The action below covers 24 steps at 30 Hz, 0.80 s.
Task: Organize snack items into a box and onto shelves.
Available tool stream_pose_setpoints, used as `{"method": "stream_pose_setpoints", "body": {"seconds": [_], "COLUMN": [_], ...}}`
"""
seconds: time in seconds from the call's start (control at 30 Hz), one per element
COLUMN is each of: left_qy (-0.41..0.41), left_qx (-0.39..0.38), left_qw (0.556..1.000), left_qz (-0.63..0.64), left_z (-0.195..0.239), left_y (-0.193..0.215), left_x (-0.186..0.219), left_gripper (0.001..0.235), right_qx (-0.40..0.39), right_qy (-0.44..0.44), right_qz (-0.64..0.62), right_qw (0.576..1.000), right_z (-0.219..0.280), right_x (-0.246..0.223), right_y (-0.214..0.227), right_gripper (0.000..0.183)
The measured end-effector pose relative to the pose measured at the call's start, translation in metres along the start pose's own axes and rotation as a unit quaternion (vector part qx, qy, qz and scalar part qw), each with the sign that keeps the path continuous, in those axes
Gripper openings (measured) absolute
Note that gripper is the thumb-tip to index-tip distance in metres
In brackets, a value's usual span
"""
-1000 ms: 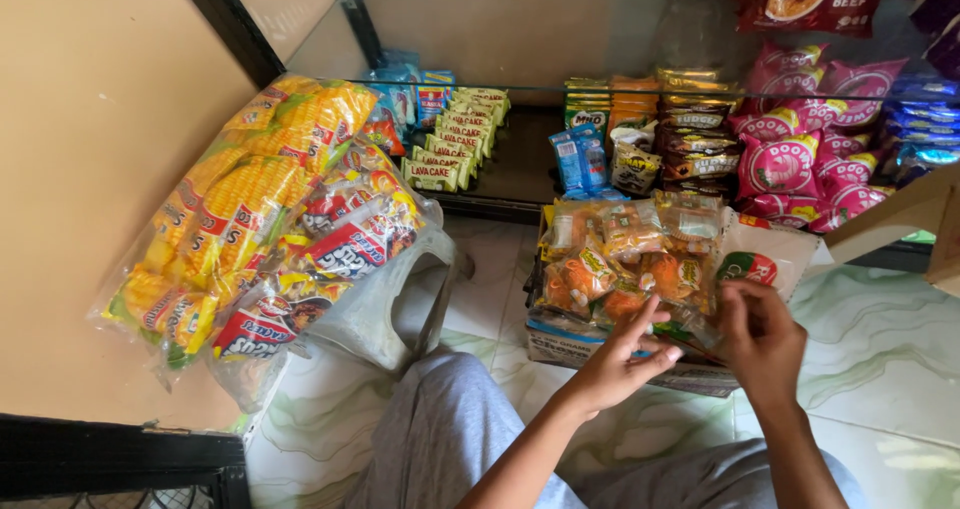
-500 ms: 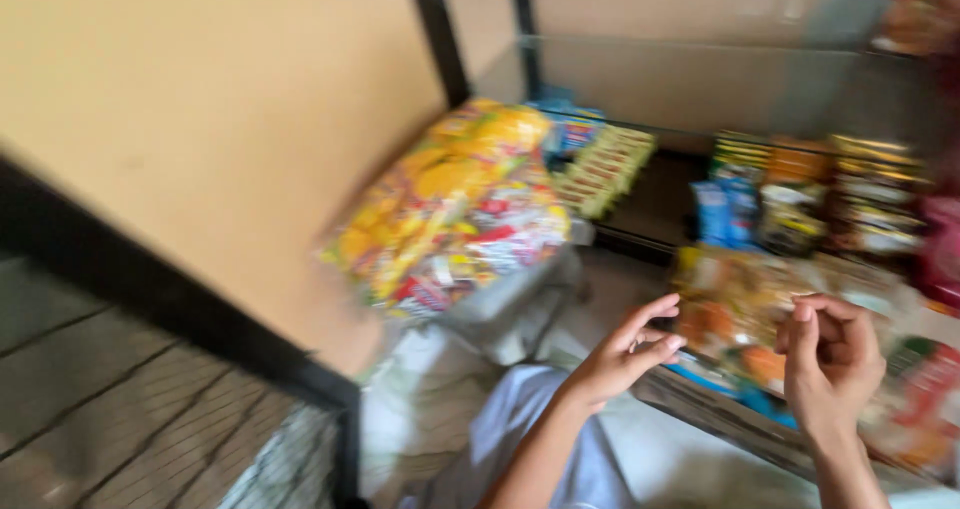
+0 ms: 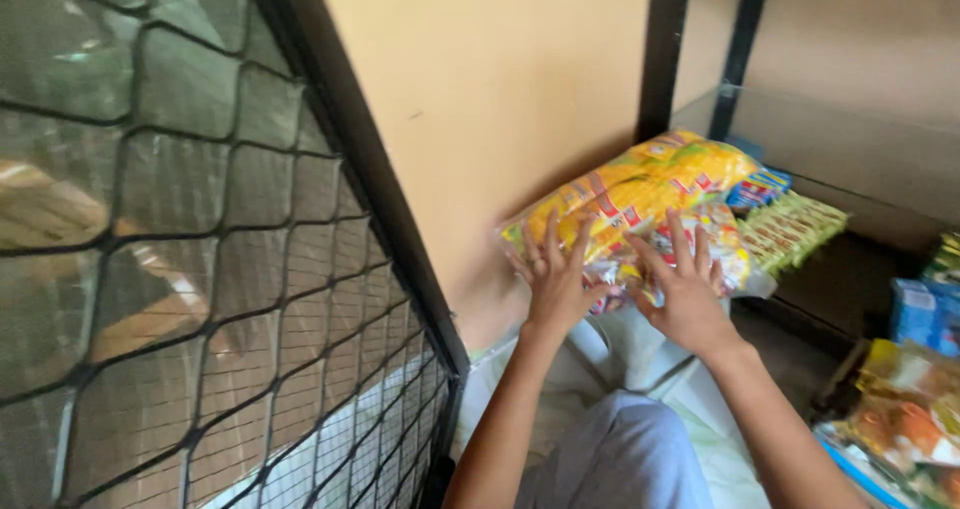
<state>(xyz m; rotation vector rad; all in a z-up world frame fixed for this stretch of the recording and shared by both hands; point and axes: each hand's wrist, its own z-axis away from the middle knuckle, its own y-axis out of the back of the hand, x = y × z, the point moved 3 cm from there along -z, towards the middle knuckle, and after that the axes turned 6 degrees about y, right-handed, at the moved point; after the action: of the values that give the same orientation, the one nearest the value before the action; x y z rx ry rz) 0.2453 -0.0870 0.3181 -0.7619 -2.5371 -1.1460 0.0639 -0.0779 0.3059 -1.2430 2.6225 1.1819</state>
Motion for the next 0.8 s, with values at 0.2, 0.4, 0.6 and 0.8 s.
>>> {"method": "stream_pose_setpoints", "body": {"seconds": [0.2,0.4,0.6,0.8], "left_qy": [0.028,-0.042,0.027,0.008], "left_qx": [-0.129,-0.065,-0.184,-0.241], "left_qw": [0.989,0.997,0.982,0.97], "left_qz": [-0.063,-0.003,0.042,0.036], "left_z": [-0.002,0.004,-0.015,-0.073], "left_y": [-0.03,-0.035,-0.002,0.004], "left_x": [-0.047,-0.061,-0.04,-0.046], "left_gripper": [0.114,0.099,0.071,0.085], "right_qx": [-0.151,-0.134,-0.103,-0.025], "right_qy": [-0.096,-0.071,-0.04,-0.081], "right_qz": [0.103,0.177,0.222,0.023], "right_qw": [0.978,0.972,0.969,0.996], "right_z": [-0.017,0.009,0.025,0.03], "right_x": [0.02,0.039,0.069,0.111], "right_y": [-0.053,-0.046,-0.03,-0.017], "right_gripper": [0.119,0.092,0.065,0.083]}}
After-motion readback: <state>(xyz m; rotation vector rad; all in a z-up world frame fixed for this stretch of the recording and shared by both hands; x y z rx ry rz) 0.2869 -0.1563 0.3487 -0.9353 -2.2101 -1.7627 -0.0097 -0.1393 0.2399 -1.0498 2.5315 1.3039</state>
